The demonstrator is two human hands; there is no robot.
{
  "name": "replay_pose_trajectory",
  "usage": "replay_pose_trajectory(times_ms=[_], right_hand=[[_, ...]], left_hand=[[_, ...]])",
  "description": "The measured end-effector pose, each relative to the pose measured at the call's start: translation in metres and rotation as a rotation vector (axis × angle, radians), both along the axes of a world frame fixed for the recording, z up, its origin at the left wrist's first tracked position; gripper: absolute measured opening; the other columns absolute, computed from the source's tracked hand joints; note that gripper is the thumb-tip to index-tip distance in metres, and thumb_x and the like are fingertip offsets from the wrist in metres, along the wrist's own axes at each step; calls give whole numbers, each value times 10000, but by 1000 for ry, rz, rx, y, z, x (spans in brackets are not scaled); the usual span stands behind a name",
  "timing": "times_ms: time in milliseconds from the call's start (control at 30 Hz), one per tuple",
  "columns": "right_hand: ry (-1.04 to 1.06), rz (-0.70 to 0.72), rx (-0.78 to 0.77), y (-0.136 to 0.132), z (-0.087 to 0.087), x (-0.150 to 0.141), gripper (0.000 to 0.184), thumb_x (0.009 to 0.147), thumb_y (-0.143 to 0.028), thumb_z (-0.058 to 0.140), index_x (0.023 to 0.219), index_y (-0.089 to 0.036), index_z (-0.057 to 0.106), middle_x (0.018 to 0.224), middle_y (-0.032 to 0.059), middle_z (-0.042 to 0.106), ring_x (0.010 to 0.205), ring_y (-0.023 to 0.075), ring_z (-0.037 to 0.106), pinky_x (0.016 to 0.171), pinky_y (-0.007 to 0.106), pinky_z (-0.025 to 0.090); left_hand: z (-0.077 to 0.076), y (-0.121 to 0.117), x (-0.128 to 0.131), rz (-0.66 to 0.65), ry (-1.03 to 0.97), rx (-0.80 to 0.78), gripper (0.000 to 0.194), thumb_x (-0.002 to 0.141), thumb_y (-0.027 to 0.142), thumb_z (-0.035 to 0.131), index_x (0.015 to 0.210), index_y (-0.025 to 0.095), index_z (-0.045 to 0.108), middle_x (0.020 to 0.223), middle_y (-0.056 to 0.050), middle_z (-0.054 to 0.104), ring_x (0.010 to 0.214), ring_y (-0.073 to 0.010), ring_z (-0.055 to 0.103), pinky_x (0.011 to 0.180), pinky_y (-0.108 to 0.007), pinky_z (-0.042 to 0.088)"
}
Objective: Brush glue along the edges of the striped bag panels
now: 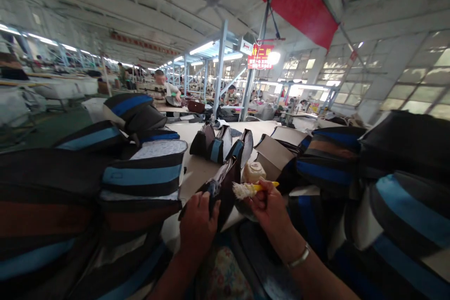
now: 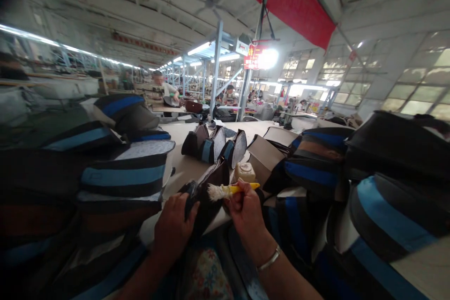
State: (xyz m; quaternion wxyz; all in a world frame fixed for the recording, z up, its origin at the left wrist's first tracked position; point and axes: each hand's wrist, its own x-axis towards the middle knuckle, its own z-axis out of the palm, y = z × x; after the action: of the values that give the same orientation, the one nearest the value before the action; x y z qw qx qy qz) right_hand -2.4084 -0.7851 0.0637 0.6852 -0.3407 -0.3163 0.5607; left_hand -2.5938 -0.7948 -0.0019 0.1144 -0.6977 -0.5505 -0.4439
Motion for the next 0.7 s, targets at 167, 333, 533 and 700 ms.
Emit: replay_pose_trajectory(times_ms=[167,333,533,700], right_hand=[[-28,-203,65,-5,41,-3,318,714,-383,739,681,-191,488,462,-100,367,372,44,273,350,168,252],[-485,-232,403,-1,66,-28,238,853,-409,639,791,-184,587,565,-49,492,483,81,424,472,210,365],[-1173,-359,871,28,71,-43,186,909,-287,557,756,-191,601,751,31,635,800,167,608,845,313,457],[-1085,-297,824,27,66,-44,185,944,-282,522,795,-199,596,810,40,643,868,162,622,819,279,475]], left_hand=[[32,17,-21,-278,-311,-136,230,902,363,538,814,191,662,820,-41,615,796,-184,595,742,-297,478],[57,11,-28,-364,-481,-330,226,830,411,626,838,206,719,846,-18,646,840,-183,597,775,-288,452],[59,11,-35,-419,-614,-424,251,811,423,639,778,179,687,806,-7,630,807,-179,579,719,-282,439],[58,15,-37,-436,-638,-473,272,818,439,627,837,173,680,852,-15,652,820,-185,586,721,-282,444]])
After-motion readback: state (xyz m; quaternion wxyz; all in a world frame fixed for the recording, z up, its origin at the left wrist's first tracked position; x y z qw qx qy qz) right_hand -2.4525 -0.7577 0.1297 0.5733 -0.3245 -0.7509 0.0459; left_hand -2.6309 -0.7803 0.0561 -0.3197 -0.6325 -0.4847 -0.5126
